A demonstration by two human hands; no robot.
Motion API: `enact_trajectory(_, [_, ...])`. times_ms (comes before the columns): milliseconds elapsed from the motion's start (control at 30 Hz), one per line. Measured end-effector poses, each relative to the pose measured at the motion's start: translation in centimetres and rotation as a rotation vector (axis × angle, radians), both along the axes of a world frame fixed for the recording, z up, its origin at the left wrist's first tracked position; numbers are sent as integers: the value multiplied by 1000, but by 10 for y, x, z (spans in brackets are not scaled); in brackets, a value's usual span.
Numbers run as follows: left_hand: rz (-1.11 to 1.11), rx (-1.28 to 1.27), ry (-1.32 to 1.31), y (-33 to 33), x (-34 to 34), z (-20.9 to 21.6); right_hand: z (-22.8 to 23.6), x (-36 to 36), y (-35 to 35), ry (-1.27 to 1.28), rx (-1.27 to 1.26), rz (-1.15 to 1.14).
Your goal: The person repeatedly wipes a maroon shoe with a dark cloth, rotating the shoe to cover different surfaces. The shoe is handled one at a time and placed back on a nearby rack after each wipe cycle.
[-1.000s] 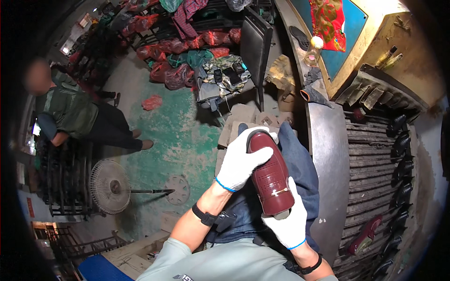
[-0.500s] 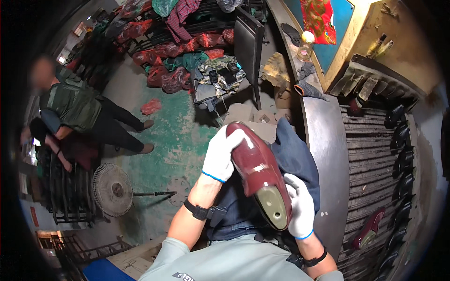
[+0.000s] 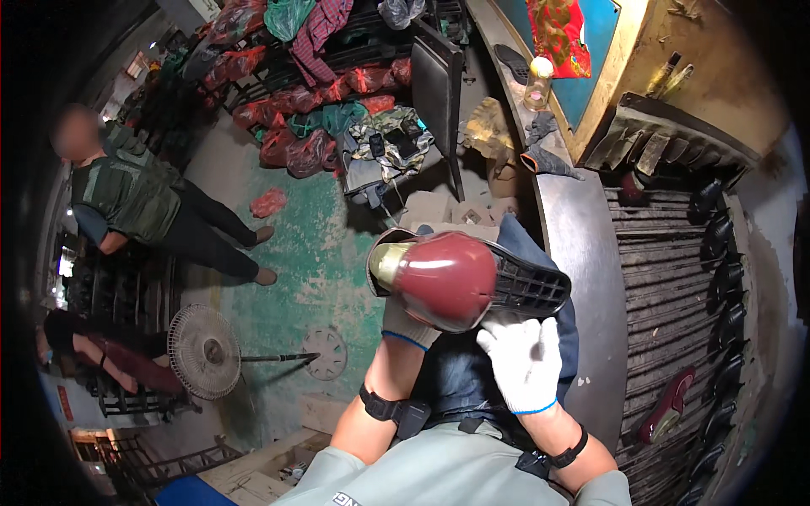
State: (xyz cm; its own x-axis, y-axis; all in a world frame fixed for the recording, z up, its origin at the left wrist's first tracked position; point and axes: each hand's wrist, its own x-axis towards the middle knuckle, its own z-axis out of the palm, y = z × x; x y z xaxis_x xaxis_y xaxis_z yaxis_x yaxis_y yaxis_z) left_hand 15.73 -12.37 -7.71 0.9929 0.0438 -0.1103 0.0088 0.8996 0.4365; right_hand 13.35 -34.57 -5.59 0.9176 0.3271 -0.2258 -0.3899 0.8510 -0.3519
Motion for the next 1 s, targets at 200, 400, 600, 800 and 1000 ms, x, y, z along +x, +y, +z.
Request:
enact_trajectory(200, [-17, 196, 110, -24, 31, -31, 25, 31, 13, -166, 3, -427])
enact_trajectory(400, [-46, 575, 125, -46, 7, -58, 74, 65, 8, -548, -334, -427])
enact_trajectory(600, [409, 286, 293, -58, 3, 58, 40, 68, 22, -706, -704, -431])
enact_trajectory(800, [589, 1136, 12, -55, 15, 72, 33, 73, 20, -773, -888, -378])
enact_trajectory(1000, [655, 1277, -89, -69, 26, 86, 41, 68, 17, -768, -1027, -395])
